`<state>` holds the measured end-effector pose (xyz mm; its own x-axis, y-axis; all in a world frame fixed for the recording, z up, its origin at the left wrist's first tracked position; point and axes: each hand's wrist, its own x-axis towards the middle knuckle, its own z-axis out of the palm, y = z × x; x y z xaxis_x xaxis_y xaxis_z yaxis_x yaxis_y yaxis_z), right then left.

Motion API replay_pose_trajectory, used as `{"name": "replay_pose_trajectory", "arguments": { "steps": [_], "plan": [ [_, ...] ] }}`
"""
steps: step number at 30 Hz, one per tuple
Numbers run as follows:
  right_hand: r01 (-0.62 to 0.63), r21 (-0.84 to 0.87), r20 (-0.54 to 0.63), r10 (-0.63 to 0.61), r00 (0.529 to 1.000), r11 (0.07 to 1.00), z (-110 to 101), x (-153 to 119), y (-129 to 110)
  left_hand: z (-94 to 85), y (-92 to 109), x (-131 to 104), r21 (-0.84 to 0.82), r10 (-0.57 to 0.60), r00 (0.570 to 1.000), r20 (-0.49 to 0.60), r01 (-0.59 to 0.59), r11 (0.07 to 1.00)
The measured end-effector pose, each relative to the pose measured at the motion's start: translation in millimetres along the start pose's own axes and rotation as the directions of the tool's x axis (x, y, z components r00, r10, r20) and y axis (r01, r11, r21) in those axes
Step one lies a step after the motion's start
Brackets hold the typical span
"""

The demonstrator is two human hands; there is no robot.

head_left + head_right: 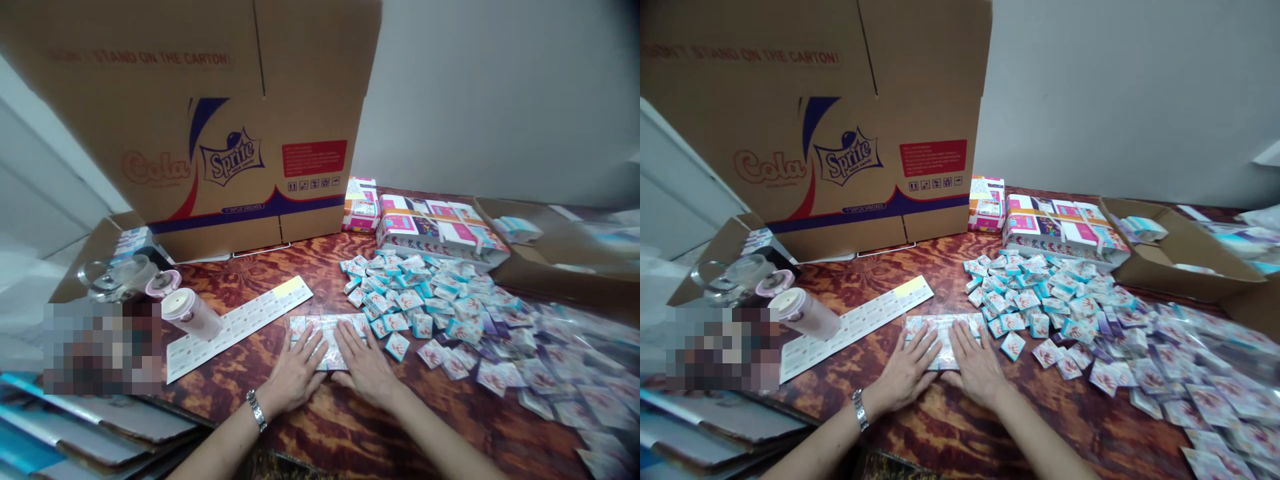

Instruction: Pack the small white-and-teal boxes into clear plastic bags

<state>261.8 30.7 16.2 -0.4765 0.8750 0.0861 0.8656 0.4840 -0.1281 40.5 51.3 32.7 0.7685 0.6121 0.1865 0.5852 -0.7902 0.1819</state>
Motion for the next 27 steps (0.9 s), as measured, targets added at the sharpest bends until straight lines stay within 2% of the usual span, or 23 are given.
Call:
{"name": "replay_pose_trajectory", "arguments": {
  "steps": [2,4,7,9,12,14,17,19,21,24,27],
  "plan": [
    [-0.094,0.0,-0.02,0.094,0.995,0.996,-2,-6,3,0.9,2,-1,-0.01,-0.02,1.0,-0.007,0.02,1.0],
    [-0.232,0.045,-0.066,0.235,0.97,0.972,-3,-12,5,3.8,4,-3,-0.03,-0.048,0.999,-0.013,0.048,0.998],
    [-0.464,0.219,-0.114,0.495,0.861,0.858,-5,-20,8,9.1,7,-6,-0.057,-0.075,0.997,-0.012,0.074,0.996],
    [-0.555,0.362,-0.053,0.611,0.79,0.749,-6,-23,10,11.7,9,-9,-0.059,-0.078,0.997,-0.027,0.076,0.995],
    [-0.554,0.562,0.028,0.655,0.755,0.614,-9,-25,10,13.7,14,-15,-0.051,-0.082,0.994,-0.069,0.078,0.996],
    [-0.497,0.69,0.007,0.682,0.732,0.526,-10,-25,5,14.7,20,-22,-0.049,-0.091,0.992,-0.089,0.087,0.995],
    [-0.371,0.863,0.014,0.719,0.695,0.342,-11,-29,-8,13.6,34,-37,-0.054,-0.12,0.988,-0.099,0.115,0.992],
    [-0.297,0.929,0.059,0.704,0.708,0.221,-13,-35,-17,6.6,45,-48,-0.058,-0.173,0.978,-0.118,0.167,0.984],
    [-0.288,0.941,0.101,0.662,0.743,0.179,-17,-41,-22,-9.0,56,-58,-0.051,-0.264,0.95,-0.167,0.259,0.965],
    [-0.273,0.919,0.093,0.516,0.851,0.283,-26,-47,-28,-45.4,66,-73,-0.06,-0.397,0.895,-0.202,0.393,0.917],
    [-0.187,0.879,-0.004,0.398,0.918,0.44,-38,-47,-43,-81.5,70,-91,-0.23,-0.452,0.885,-0.115,0.419,0.878]
  ]
}}
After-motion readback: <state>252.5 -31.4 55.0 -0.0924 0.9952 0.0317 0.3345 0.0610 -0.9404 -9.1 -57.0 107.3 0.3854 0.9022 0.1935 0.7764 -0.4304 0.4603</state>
